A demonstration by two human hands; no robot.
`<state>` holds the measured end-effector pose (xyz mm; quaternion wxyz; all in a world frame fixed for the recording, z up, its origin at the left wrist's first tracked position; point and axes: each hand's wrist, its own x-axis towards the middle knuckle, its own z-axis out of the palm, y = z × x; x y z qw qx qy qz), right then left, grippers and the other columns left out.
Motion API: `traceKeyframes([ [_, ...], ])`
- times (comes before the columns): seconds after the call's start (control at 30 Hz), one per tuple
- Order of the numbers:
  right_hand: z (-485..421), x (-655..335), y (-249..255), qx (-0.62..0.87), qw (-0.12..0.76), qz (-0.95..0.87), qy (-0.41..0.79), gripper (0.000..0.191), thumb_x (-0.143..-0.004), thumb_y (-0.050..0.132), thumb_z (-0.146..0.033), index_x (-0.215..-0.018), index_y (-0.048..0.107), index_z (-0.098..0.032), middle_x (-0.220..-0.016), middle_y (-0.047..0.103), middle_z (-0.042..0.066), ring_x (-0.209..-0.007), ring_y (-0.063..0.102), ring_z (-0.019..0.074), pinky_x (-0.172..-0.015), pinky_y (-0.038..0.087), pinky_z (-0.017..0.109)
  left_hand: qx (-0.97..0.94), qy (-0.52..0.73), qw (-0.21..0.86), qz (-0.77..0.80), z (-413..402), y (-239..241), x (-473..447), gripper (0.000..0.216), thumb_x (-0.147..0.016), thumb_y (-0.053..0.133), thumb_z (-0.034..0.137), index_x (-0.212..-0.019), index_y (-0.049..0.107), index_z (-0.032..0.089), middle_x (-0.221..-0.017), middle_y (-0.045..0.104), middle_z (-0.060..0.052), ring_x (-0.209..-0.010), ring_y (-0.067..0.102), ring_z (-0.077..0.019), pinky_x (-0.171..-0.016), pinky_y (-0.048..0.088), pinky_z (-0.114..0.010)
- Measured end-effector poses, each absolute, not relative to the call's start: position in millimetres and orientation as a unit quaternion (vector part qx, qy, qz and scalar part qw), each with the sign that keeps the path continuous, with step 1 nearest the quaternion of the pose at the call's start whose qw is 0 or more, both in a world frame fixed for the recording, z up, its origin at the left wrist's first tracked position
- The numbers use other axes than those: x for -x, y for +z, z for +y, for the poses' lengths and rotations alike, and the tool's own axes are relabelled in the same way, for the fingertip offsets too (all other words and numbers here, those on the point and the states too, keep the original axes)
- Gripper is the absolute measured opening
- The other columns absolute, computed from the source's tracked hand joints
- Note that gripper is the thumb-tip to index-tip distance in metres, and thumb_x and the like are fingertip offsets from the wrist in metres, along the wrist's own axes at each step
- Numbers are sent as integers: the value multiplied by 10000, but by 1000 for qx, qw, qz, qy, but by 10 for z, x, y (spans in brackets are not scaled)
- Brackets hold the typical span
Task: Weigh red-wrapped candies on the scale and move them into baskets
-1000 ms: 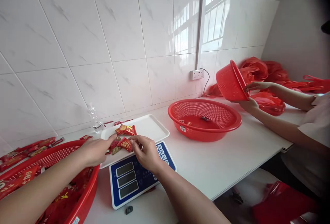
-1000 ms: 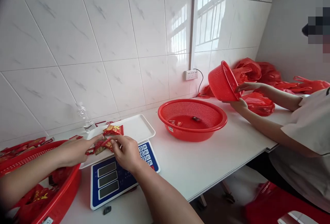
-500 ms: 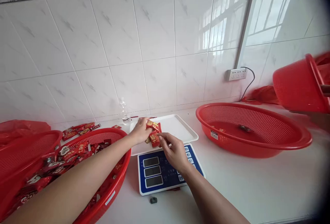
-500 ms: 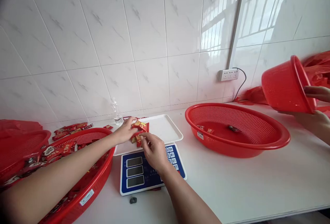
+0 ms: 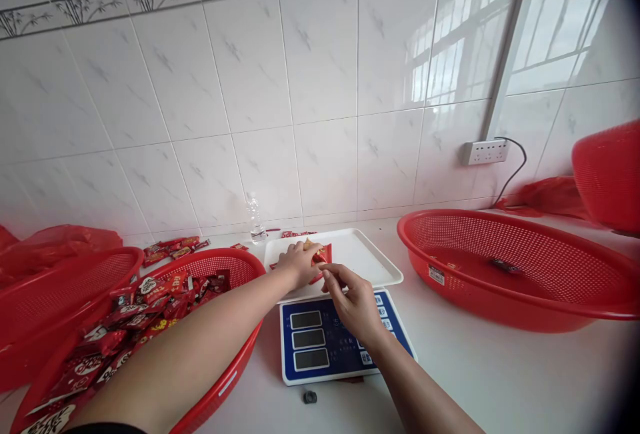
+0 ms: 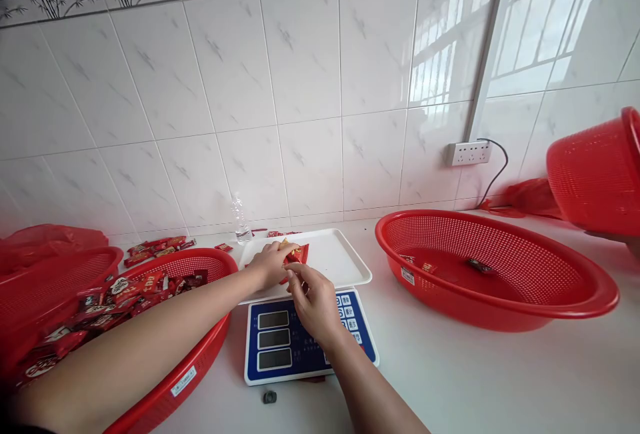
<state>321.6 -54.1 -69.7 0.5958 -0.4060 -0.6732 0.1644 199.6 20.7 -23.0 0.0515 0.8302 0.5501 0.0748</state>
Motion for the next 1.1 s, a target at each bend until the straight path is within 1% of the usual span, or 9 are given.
traceKeyframes([
  [0.17, -519, -3223, -704, 420, 590, -672, 152, 295, -905, 428, -365, -934, 659, -183, -632, 634, 10, -553, 573, 123, -552, 440, 229, -824, 170, 75, 535, 299, -301, -1977, 413, -794, 553, 282, -1206, 533, 298, -1159, 497, -80, -1072, 522, -274, -870, 428, -366],
  [0.3, -504, -3233, -712, 428, 588, -669, 155, 304, -902, 426, -377, -934, 656, -181, -643, 640, 13, -568, 581, 124, -562, 443, 227, -811, 238, 98, 525, 408, -360, -1913, 446, -723, 615, 97, -1135, 578, 263, -1101, 490, -51, -987, 559, -203, -862, 435, -285],
  [0.67, -497, -3286, -671, 459, 614, -606, 212, 376, -859, 451, -486, -974, 634, -178, -666, 637, 29, -585, 580, 149, -559, 461, 263, -784, 378, 101, 483, 308, 46, -1822, 393, -744, 593, -12, -1051, 624, 231, -993, 500, -30, -924, 570, -157, -865, 461, -283],
  [0.77, -457, -3302, -671, 453, 666, -550, 221, 451, -821, 509, -504, -1146, 552, -193, -949, 654, 89, -796, 613, 193, -630, 495, 307, -806, 383, 103, 440, 217, 129, -1824, 376, -729, 615, -5, -1017, 636, 236, -956, 491, -15, -934, 560, -159, -883, 460, -302],
  [0.83, -431, -3318, -659, 436, 712, -499, 232, 580, -784, 571, -497, -1282, 438, -231, -1240, 542, 124, -1062, 549, 231, -770, 501, 358, -833, 356, 128, 404, 124, 153, -1843, 380, -733, 600, -7, -1015, 641, 244, -963, 486, -8, -899, 564, -145, -865, 474, -304],
  [0.9, -418, -3341, -638, 408, 738, -459, 279, 715, -749, 626, -487, -1366, 328, -282, -1406, 393, 118, -1234, 432, 242, -906, 454, 402, -862, 309, 156, 370, 14, 165, -1883, 387, -734, 589, -6, -1015, 650, 253, -974, 483, -5, -865, 563, -134, -844, 486, -302],
  [0.97, -420, -3370, -613, 364, 744, -431, 359, 783, -724, 669, -471, -1391, 287, -319, -1433, 372, 104, -1243, 439, 239, -952, 428, 412, -886, 266, 175, 338, -98, 173, -1941, 384, -734, 592, 6, -1013, 659, 260, -987, 484, -8, -879, 559, -139, -851, 485, -305],
  [1.03, -431, -3404, -588, 300, 727, -413, 459, 746, -717, 693, -450, -1365, 344, -327, -1364, 475, 86, -1144, 539, 229, -922, 457, 403, -899, 240, 190, 314, -193, 185, -2006, 390, -743, 571, 7, -1024, 660, 263, -1004, 496, -18, -919, 556, -155, -863, 480, -309],
  [1.1, -437, -3440, -565, 234, 696, -395, 552, 584, -726, 695, -434, -1255, 497, -288, -1201, 613, 58, -1013, 618, 207, -860, 499, 370, -899, 241, 211, 300, -253, 198, -2065, 466, -742, 533, -13, -1093, 625, 278, -1062, 514, -30, -970, 550, -174, -876, 477, -319],
])
